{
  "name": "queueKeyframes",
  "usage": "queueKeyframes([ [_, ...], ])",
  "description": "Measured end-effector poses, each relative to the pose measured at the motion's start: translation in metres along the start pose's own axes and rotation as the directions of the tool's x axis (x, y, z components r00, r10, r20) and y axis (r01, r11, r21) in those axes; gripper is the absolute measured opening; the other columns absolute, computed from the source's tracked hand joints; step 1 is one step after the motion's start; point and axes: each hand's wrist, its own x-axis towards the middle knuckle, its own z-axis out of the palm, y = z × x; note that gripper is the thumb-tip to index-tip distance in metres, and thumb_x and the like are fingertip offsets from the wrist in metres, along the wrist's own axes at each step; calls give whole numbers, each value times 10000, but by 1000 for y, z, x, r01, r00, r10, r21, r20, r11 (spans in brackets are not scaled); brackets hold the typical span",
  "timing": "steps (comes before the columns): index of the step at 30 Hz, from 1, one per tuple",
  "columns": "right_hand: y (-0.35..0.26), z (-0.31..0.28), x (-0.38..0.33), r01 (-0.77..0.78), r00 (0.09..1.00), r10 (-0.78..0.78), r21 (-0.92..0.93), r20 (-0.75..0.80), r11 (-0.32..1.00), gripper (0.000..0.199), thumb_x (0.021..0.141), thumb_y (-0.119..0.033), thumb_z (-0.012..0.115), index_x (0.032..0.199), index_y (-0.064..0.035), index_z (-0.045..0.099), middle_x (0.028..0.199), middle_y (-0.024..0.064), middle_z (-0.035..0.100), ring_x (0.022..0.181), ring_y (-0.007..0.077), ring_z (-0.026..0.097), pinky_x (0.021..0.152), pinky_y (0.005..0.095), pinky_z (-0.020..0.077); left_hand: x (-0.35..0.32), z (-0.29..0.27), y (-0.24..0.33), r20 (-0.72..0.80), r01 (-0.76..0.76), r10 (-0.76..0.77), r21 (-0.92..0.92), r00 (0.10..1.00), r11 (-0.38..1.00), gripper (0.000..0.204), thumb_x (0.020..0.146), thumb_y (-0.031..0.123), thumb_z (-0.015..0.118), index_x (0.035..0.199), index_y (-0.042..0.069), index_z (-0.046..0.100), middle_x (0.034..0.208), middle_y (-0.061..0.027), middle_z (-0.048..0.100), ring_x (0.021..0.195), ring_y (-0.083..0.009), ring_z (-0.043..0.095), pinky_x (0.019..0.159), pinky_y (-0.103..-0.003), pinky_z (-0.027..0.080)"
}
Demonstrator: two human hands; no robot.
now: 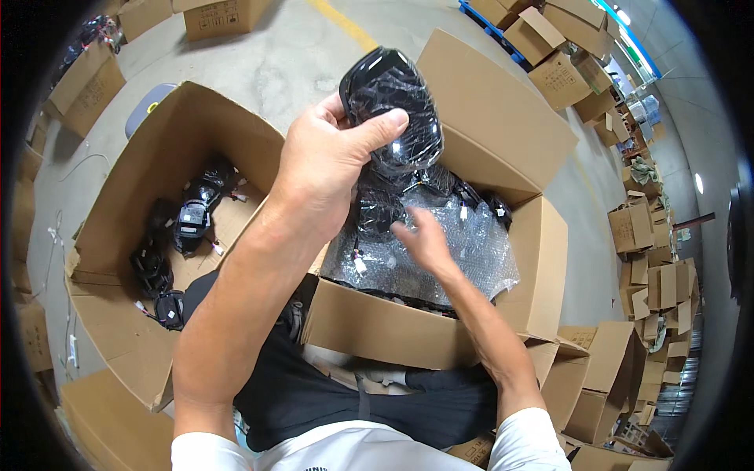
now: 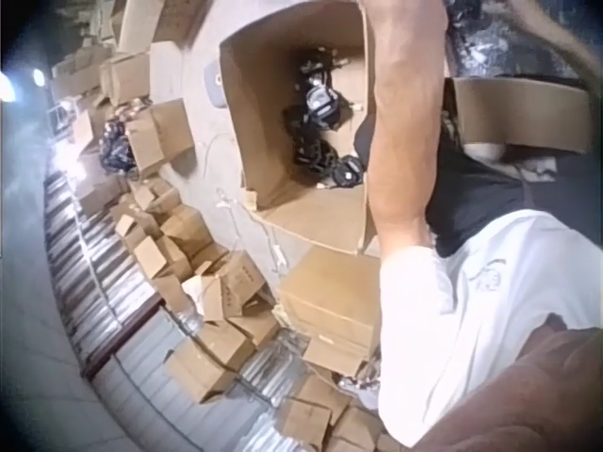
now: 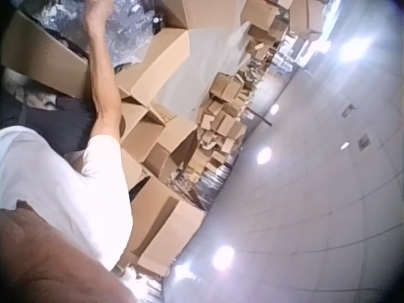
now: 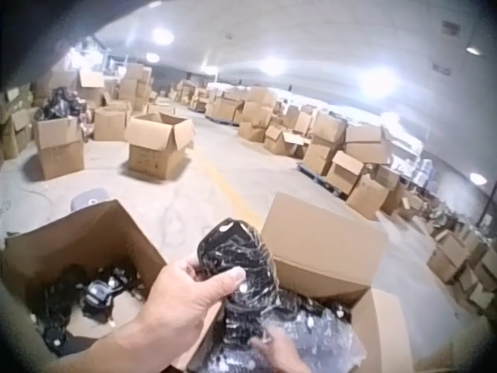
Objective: The person packs electronic components by taking them from one cardboard box and placing them into another cardboard box with bubble wrap, arranging them neatly by hand.
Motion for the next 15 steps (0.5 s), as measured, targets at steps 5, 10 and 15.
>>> queueKeyframes([
  [5, -23, -17, 12, -304, 884, 89, 419, 460, 855, 595, 954, -477, 656, 1263, 30, 618, 1288, 199, 621, 1051, 273, 670, 932, 390, 529, -6, -19, -6, -15, 143, -144, -77, 989, 987, 283, 957, 73, 684, 1199, -55, 615, 1120, -123, 697, 993, -194, 688, 931, -369, 567],
  [10, -47, -122, 35, -224, 974, 82, 960, 212, 169, 852, 940, -617, 607, 1437, 50, 426, 1407, 167, 529, 1285, 211, 528, 1040, 373, 465, -17, -6, -8, 217, 210, -251, 193, 944, 958, 417, 951, 159, 713, 1271, -76, 587, 1131, -107, 693, 1002, -151, 667, 937, -310, 539],
  [15, -72, -166, 25, -98, 984, -67, 812, 167, 575, 1021, 782, -600, 799, 1481, 32, 407, 1402, 102, 555, 1249, 188, 553, 1050, 351, 454, -19, -1, 2, 363, 337, -461, 354, 810, 872, 480, 925, 202, 749, 1290, -61, 584, 1144, -97, 691, 1005, -126, 663, 917, -274, 533],
])
